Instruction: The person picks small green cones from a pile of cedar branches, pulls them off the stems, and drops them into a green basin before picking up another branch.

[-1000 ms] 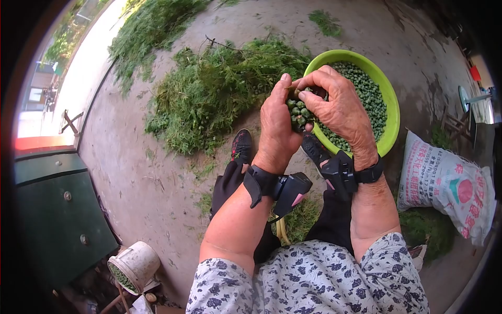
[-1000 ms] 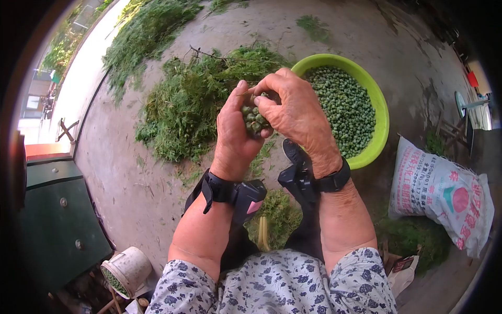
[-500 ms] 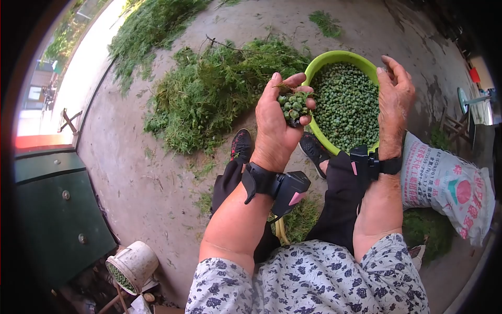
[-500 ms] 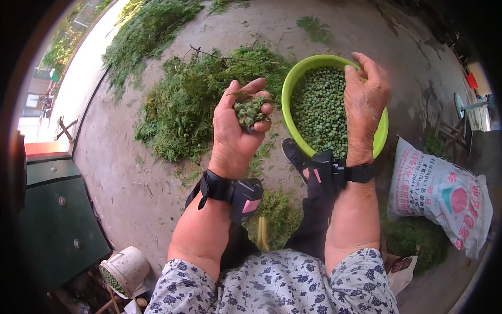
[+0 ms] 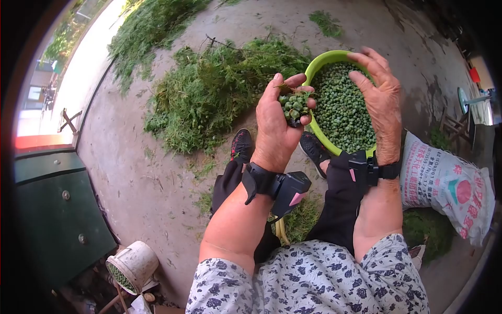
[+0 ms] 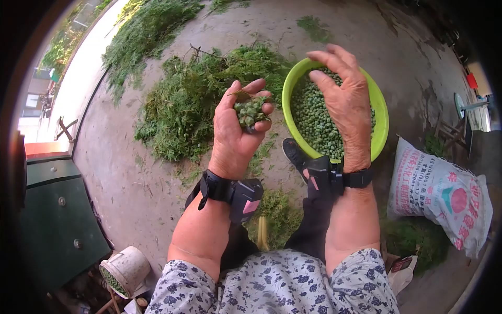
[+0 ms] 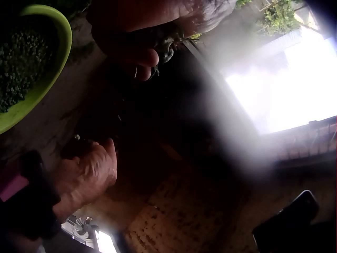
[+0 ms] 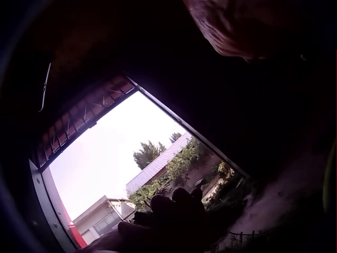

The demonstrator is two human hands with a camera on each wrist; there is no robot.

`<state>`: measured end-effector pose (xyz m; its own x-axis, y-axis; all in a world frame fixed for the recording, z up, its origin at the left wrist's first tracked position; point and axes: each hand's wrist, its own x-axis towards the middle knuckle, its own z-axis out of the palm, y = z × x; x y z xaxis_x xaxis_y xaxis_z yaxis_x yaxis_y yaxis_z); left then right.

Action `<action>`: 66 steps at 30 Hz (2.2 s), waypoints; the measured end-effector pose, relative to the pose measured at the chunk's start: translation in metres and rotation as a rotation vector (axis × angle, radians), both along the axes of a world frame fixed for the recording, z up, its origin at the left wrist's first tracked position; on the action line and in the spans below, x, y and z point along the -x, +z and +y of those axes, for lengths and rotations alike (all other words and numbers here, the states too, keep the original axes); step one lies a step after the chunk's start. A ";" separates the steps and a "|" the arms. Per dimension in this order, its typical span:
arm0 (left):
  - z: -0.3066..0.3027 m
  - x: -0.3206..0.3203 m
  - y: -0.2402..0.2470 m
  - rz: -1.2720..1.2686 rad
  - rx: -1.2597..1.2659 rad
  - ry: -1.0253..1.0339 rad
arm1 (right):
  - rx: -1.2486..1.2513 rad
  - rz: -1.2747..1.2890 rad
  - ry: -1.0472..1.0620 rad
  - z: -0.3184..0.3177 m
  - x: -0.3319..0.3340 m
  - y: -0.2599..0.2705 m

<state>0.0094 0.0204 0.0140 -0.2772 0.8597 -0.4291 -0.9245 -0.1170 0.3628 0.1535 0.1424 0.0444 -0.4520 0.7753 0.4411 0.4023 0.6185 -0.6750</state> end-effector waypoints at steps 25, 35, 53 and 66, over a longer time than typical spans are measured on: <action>0.000 -0.006 0.000 0.012 0.001 -0.085 | 0.290 0.194 0.183 -0.040 0.041 0.002; -0.001 -0.008 0.005 0.084 0.056 0.062 | 0.155 0.086 0.417 -0.048 0.043 0.006; -0.001 -0.002 -0.001 0.097 0.001 -0.009 | 0.028 0.184 -0.184 -0.014 0.020 -0.005; 0.000 -0.010 0.009 0.075 0.089 0.106 | 0.164 0.097 0.337 -0.059 0.044 -0.001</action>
<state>0.0189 0.0205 0.0231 -0.3985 0.7832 -0.4772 -0.8785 -0.1766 0.4439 0.1093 0.0837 0.0432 -0.6555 0.6544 0.3770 0.1242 0.5858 -0.8009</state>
